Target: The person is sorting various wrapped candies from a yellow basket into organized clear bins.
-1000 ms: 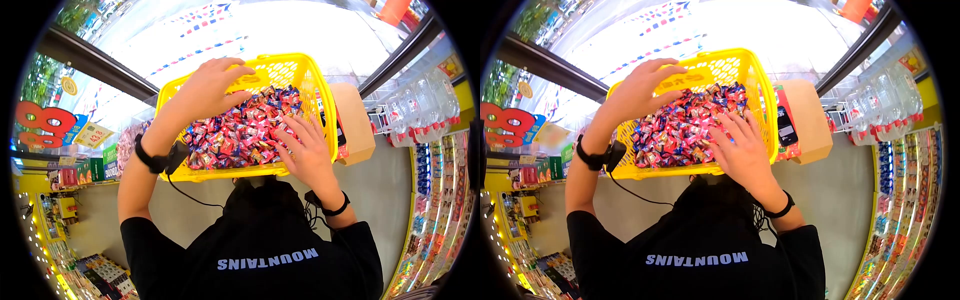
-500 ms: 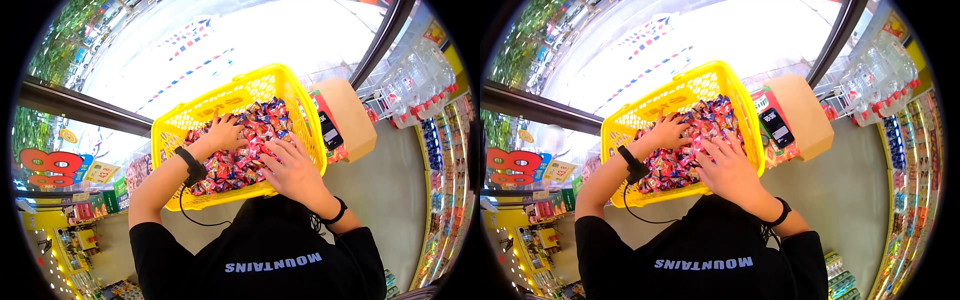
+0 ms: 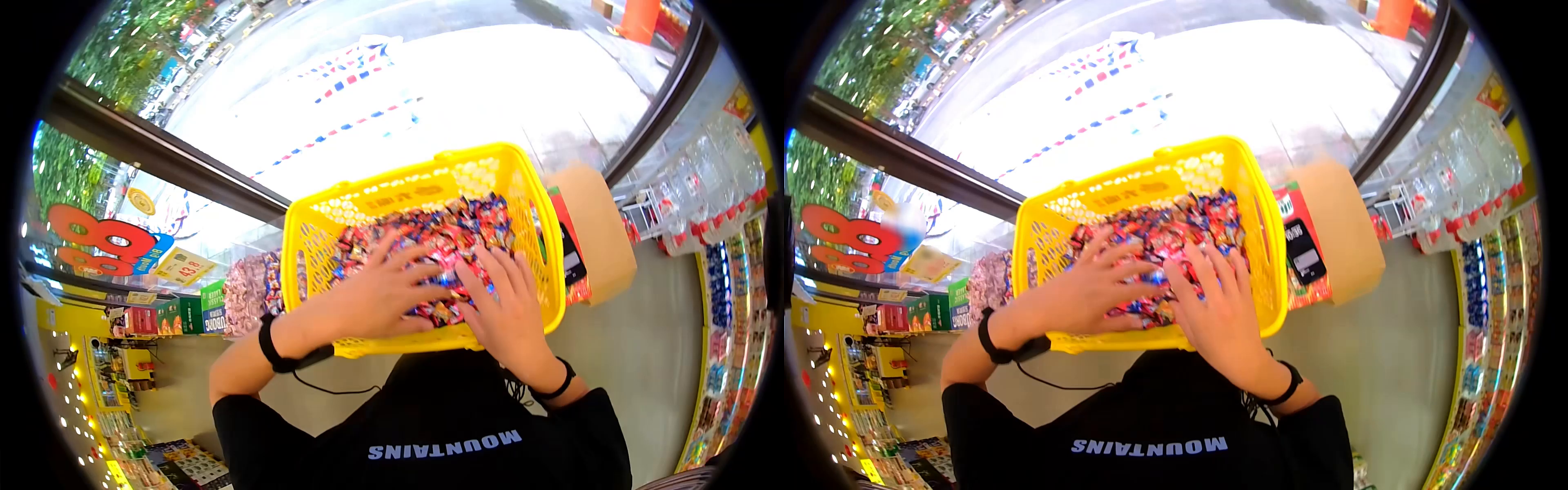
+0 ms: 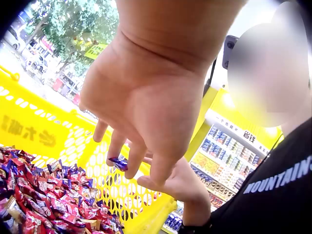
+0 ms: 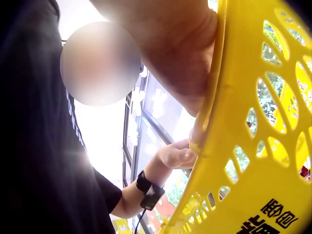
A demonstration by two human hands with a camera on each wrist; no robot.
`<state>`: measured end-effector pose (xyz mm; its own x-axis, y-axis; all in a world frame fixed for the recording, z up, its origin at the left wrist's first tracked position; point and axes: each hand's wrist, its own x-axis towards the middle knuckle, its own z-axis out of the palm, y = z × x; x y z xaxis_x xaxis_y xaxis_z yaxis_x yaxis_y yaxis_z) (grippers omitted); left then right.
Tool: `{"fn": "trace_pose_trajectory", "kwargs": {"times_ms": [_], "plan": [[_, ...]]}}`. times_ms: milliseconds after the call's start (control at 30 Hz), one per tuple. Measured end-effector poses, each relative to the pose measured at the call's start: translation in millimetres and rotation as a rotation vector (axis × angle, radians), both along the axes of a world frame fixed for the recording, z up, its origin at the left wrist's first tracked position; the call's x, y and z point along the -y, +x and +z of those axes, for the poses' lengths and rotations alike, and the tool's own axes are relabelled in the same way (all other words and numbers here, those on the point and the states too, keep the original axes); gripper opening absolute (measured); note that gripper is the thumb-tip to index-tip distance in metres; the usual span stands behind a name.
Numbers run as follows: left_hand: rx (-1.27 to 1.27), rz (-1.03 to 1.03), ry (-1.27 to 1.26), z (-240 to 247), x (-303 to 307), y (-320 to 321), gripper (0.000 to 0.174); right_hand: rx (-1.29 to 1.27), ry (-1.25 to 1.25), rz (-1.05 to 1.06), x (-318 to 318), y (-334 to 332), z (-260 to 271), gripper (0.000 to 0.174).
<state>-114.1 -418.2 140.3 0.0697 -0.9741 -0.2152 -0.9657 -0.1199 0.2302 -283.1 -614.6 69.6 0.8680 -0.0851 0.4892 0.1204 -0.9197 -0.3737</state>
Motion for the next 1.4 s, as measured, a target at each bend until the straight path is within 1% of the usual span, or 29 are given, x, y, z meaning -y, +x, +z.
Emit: {"fn": "trace_pose_trajectory", "kwargs": {"times_ms": [33, 67, 200, 267, 367, 400, 500, 533, 633, 667, 767, 800, 867, 967, 1000, 1100, 1200, 1233, 1300, 1400], "plan": [[0.001, -0.016, -0.021, 3, -9, -4, 0.057, 0.028, -0.02, -0.008, -6, 4, 0, 0.054], [0.035, -0.015, -0.11, -3, -19, -9, 0.052, 0.024, -0.016, 0.015, -13, 7, 3, 0.049], [-0.01, 0.013, -0.143, 0, -66, -11, 0.054, 0.042, -0.044, 0.125, -47, 19, 10, 0.039], [-0.054, 0.054, -0.147, -2, -95, -9, 0.055, 0.051, -0.032, 0.178, -69, 26, 13, 0.037], [-0.121, 0.12, -0.234, -5, -141, -6, 0.054, 0.062, -0.062, 0.241, -106, 39, 19, 0.036], [-0.119, 0.138, -0.264, -10, -158, -4, 0.056, 0.072, -0.075, 0.26, -120, 44, 17, 0.035], [-0.1, 0.224, -0.325, -18, -211, -2, 0.057, 0.095, -0.104, 0.297, -169, 60, 10, 0.033], [-0.088, 0.267, -0.374, -16, -227, -1, 0.057, 0.09, -0.099, 0.313, -187, 65, 10, 0.031], [-0.053, 0.432, -0.553, -41, -282, 7, 0.059, 0.092, -0.133, 0.378, -235, 84, 7, 0.025], [-0.054, 0.508, -0.625, -48, -296, 9, 0.055, 0.095, -0.137, 0.392, -252, 90, 8, 0.025], [0.064, 0.521, -0.682, -72, -339, 19, 0.044, 0.07, -0.159, 0.414, -297, 103, 3, 0.022], [0.059, 0.545, -0.728, -81, -348, 20, 0.037, 0.067, -0.163, 0.417, -309, 108, -1, 0.021], [0.098, 0.552, -0.737, -94, -368, 24, 0.036, 0.073, -0.176, 0.418, -329, 116, -14, 0.018], [0.13, 0.566, -0.732, -110, -383, 30, 0.031, -0.017, -0.23, 0.414, -345, 123, -22, 0.017], [0.136, 0.575, -0.721, -116, -387, 32, 0.029, -0.012, -0.262, 0.405, -347, 124, -23, 0.017], [0.117, 0.572, -0.774, -137, -392, 40, 0.023, 0.073, -0.206, 0.355, -358, 131, -34, 0.013], [0.151, 0.559, -0.753, -138, -394, 42, 0.015, 0.004, -0.234, 0.305, -370, 131, -45, 0.014], [0.164, 0.563, -0.743, -139, -394, 44, 0.014, 0.039, -0.213, 0.288, -375, 132, -50, 0.016], [0.175, 0.561, -0.725, -148, -398, 44, 0.01, 0.031, -0.131, 0.295, -381, 135, -66, 0.017], [0.222, 0.528, -0.672, -162, -396, 56, 0.01, 0.004, -0.08, 0.302, -379, 147, -100, 0.018]]}}
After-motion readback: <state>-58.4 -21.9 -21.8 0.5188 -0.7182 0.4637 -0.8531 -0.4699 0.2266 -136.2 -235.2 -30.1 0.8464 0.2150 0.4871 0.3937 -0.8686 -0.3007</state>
